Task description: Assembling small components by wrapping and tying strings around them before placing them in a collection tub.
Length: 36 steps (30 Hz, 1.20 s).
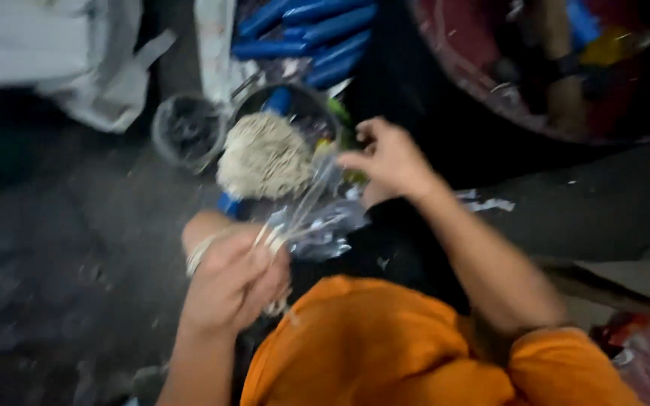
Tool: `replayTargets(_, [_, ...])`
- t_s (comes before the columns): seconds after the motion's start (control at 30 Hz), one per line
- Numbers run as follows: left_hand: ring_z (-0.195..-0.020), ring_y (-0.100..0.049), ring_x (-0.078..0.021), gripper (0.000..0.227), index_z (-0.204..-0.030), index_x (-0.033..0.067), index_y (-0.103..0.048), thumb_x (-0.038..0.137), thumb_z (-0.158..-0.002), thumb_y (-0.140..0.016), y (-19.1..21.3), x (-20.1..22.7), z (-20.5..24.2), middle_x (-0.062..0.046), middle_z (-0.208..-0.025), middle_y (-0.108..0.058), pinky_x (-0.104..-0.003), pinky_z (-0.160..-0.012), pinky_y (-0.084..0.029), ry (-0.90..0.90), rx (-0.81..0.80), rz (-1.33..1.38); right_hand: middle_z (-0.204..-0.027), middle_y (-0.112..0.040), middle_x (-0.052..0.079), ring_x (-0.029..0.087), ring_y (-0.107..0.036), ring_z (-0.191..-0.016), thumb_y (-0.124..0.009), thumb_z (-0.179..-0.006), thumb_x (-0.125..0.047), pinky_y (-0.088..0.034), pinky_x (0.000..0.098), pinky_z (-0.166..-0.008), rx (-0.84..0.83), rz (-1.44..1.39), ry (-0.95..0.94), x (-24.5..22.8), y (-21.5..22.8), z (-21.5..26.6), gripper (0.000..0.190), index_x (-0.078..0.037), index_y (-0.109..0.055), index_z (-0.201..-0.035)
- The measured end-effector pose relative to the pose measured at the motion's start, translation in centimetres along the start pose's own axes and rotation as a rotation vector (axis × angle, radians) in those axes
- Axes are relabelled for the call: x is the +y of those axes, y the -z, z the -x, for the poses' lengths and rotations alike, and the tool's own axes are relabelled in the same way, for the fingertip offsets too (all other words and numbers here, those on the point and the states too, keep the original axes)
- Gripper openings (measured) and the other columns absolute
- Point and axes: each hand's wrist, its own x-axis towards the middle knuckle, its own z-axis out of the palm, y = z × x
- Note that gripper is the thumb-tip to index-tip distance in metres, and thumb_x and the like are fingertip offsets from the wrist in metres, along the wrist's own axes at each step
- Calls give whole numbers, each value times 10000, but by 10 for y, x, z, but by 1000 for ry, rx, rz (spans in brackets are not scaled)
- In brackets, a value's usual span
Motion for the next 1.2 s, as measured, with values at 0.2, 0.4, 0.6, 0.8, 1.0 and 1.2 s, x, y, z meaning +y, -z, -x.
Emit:
replayTargets(0.2, [-428,-330,-150,244,-987,-126,-622,107,-1032,-565,36,-9,5,-71,-541,-408,-315,-422,-257,208,216,106,-1119,-709,157,300,-665,-992,-751,-975,-176,-493,409,-870,232,239,474,-56,119,-56,245,-15,-700,-1153])
replayTargets(0.4, [-380,-319,-123,317,-1063,-136,-658,168,-1043,-569,102,-45,-5,-58,-520,-411,-296,-378,-231,281,259,162,-851,-703,208,403,-688,-767,-729,-961,-169,-524,516,-634,8,728,-1,151,144,-206,161,-44,-760,-1058])
replayTargets(0.6, [-468,-341,-193,391,-1348,-170,-456,158,-1149,-378,142,-54,-10,-97,-684,-399,-338,-422,-322,177,-191,284,-1101,-740,240,412,-725,-1015,-729,-898,-470,-581,467,-818,-363,774,-527,137,103,-207,519,8,-758,-1098])
replayTargets(0.8, [-523,-384,-172,384,-1450,-120,-438,96,-1134,-404,138,-56,-22,-81,-715,-416,-298,-448,-346,232,-288,194,-1039,-730,312,496,-707,-1012,-591,-940,-225,-574,543,-828,-302,853,-333,182,94,-202,323,37,-760,-1025])
replayTargets(1.0, [-534,-404,-196,210,-1127,-70,-698,65,-986,-622,89,-53,-20,-110,-726,-517,-336,-513,-319,543,464,56,-525,-479,39,144,-412,-439,-652,-1037,-319,-303,354,-413,-141,329,-329,252,139,-212,475,-97,-573,-624])
replayTargets(1.2, [-485,-447,-162,312,-833,34,-592,179,-1081,-469,22,-18,-60,-44,-607,-534,-311,-447,-365,164,278,-41,-652,-615,83,153,-533,-487,-607,-958,-83,-391,246,-401,47,-744,-240,-10,199,-139,246,-66,-613,-713])
